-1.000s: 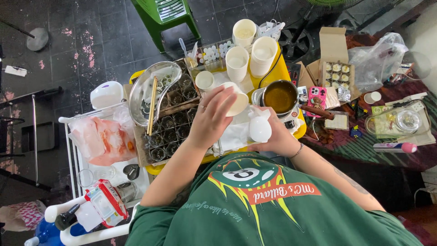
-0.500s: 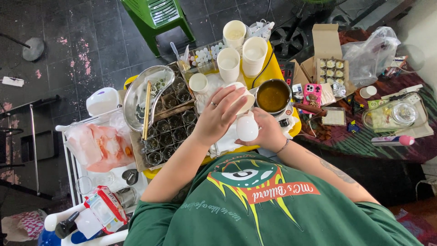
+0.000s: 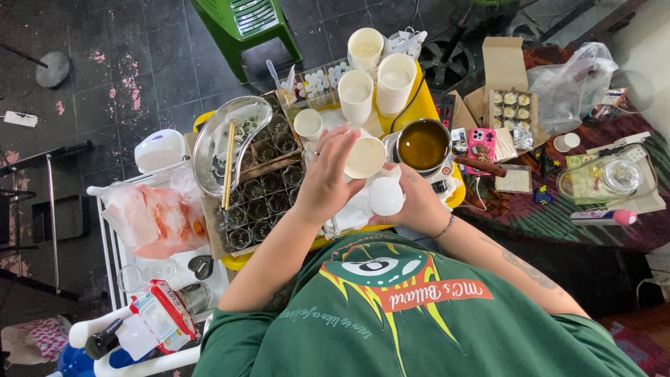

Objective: Wiping the inside of small paper cups with a cloth to prepare them for use.

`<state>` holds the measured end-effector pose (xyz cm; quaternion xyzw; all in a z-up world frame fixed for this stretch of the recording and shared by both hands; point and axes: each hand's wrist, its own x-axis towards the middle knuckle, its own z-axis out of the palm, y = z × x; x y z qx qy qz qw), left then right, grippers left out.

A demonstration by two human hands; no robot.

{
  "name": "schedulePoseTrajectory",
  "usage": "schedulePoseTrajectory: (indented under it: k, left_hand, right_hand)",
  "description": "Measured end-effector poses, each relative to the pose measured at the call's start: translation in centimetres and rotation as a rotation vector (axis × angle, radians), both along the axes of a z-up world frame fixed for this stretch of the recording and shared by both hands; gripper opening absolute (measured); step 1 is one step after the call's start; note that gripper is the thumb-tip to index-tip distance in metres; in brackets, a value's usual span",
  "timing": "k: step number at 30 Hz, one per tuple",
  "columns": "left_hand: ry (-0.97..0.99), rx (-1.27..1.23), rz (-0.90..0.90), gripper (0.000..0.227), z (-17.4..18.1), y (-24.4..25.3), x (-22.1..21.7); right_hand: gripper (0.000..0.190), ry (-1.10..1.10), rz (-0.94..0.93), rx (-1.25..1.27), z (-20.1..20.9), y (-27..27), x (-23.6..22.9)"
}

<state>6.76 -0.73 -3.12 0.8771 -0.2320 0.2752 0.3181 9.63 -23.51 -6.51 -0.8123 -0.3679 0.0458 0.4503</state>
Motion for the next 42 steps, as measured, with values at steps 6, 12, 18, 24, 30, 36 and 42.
schedulePoseTrajectory:
  k: [6,12,18,24,30,36,42]
  left_hand:
    - [0.273,-0.221,0.055,0.100,-0.2,0.7,-1.6]
    - [0.119,-0.177,0.033,0.107,2.0,1.1,-2.9]
    - [0.050,-0.189,-0.149,0.108,4.5,1.0,-4.7]
    - [0.191,-0.302,-0.244,0.105,5.0,1.4,-5.7]
    - [0.027,-0.333,-0.318,0.088,4.0,2.8,-5.4]
    - [-0.126,-0.089,-0.317,0.084,4.2,2.8,-5.5]
    - [-0.139,-0.103,-0.290,0.083,3.4,2.0,-5.3]
  right_hand:
    - [0.092,0.432,0.095,0.600,-3.3,-3.7,0.0]
    - [0.032,0.589,-0.079,0.901,2.1,-5.1,0.0]
    - [0.031,-0.505,-0.084,0.205,13.6,-0.5,-2.2]
    - [0.029,-0.980,0.289,0.005,12.0,1.8,-2.0]
    - [0.023,-0.896,0.341,-0.316,13.6,3.0,-3.7]
    - [0.021,-0.306,0.364,-0.044,12.0,2.7,-2.9]
    - [0.032,0.947,0.267,0.328,11.4,2.8,-3.6]
